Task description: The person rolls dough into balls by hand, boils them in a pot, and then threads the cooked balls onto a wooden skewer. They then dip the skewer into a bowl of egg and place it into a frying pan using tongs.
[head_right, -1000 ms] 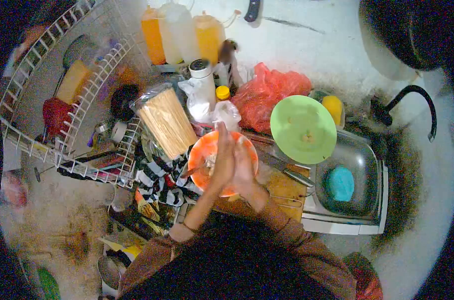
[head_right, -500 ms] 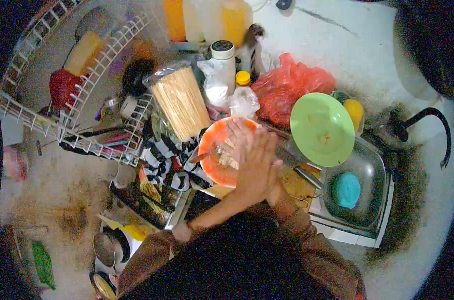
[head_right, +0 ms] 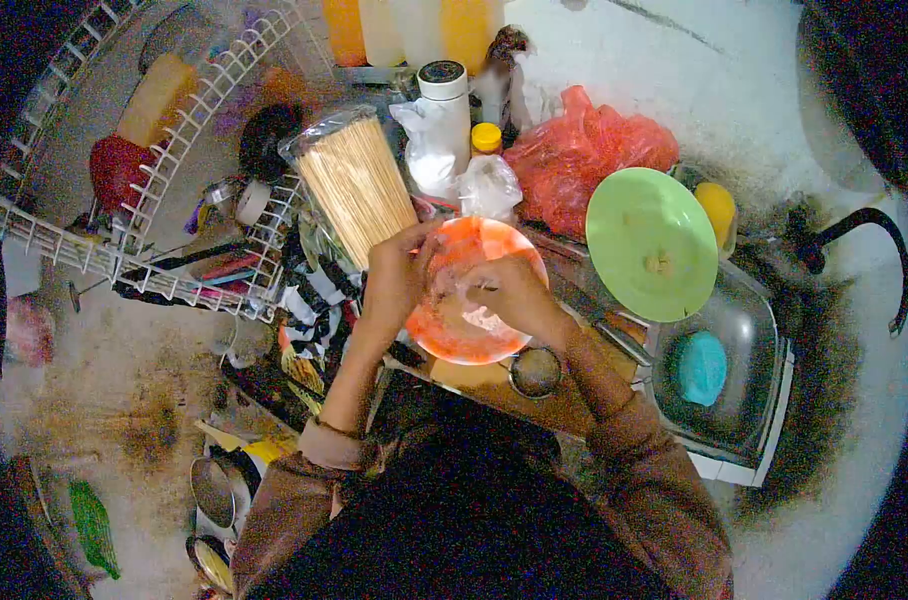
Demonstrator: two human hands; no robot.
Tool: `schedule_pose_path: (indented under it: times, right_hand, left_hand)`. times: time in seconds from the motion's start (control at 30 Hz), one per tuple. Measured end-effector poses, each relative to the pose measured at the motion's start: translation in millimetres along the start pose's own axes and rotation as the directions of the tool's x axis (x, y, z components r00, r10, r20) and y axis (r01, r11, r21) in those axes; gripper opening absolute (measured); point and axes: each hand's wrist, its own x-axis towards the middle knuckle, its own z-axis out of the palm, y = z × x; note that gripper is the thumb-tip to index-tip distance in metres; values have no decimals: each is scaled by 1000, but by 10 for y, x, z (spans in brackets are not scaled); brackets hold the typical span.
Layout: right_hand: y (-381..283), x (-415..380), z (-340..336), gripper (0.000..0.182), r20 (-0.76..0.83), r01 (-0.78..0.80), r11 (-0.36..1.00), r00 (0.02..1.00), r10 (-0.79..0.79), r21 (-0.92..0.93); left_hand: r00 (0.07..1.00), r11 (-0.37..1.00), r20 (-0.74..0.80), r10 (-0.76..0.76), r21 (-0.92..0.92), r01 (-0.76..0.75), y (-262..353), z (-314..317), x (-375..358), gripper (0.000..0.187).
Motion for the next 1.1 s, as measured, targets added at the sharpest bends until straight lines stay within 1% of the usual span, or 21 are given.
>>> schedule_pose_path:
  times: [0.03,0.1,0.13,0.2,0.23,0.33,0.4,0.43,0.5,0.57,0.63,0.73,0.8,0.83,0.87,0.9,0.97,1.0,1.03,1.07,1.1]
  right_hand:
    - [-5,6,1,22,21,6,966,1000,-1,-258]
    - [85,53,80,21,2,-9,842,1000,11,-539]
    - [145,84,128,21,-8,-16,748,1000,14,-663]
    - [240,131,211,23,16,34,640,999,-34,-768]
    - [274,144,248,23,29,56,580,998,-55,-813]
    - [275,184,348,15,-92,-50,584,995,-43,-810]
    - [142,186,298,15,-70,-68,696,997,25,-715]
    - [85,182,266,16,-55,-79,745,997,57,-662]
    - [420,219,284,15,-72,-7,768,996,-51,-640]
    - [488,207,269,13,-62,71,815,990,-130,-575]
    - [275,129,166,11,-35,147,875,982,-183,-462]
    - [94,36,-45,23,95,168,958,984,-149,-233]
    - [-84,-41,-246,29,186,7,993,982,-28,114]
    - [-128,-58,-322,31,242,-89,957,970,20,277]
    - [-134,-71,-355,37,217,-126,842,976,11,524]
    - [-123,-81,-370,35,139,-90,889,990,30,450]
    - [-65,-99,-364,32,-26,-37,957,999,47,287]
    - [-41,-107,-344,31,-68,-43,946,995,68,322]
    - [-24,-101,-316,29,-105,-45,933,991,87,356]
    - [-26,-92,-286,28,-137,-45,920,985,106,388]
    - [-85,-92,-236,28,-201,17,927,978,63,374]
  left_hand:
    - [996,997,62,-62,37,60,74,-44,2,21]
    - [966,977,173,-192,124,172,178,-110,-3,25]
    - [971,959,175,-164,258,115,177,-99,-24,26]
    - [975,863,193,-106,506,-7,173,-36,-77,28]
    - [972,848,204,-115,529,-10,142,0,-114,30]
    - [954,790,254,-159,613,-31,-8,112,-219,30]
    - [930,731,305,-205,680,-62,-97,179,-250,24]
    - [940,740,305,-151,665,-97,-220,258,-283,22]
    - [953,752,299,-41,638,-167,-528,454,-340,19]
    - [951,736,295,-91,664,-135,-672,578,-361,19]
    - [944,709,290,-156,699,-97,-646,614,-342,20]
    - [928,679,292,-233,732,-60,-535,588,-321,20]
    - [926,702,308,-218,709,-71,-515,545,-336,20]
    - [933,775,330,-146,624,-100,-501,497,-347,20]
    - [935,837,347,-69,530,-135,-481,424,-360,21]
    - [933,886,359,12,428,-176,-436,360,-337,22]
    - [922,948,342,-180,310,70,9,127,-198,18]
    - [898,948,342,-279,249,199,150,60,-155,21]
    - [904,934,283,-320,-64,351,92,117,-137,27]
    - [896,812,236,-376,-381,442,-19,232,-131,33]
    - [873,596,209,-441,-658,460,-69,320,-135,39]
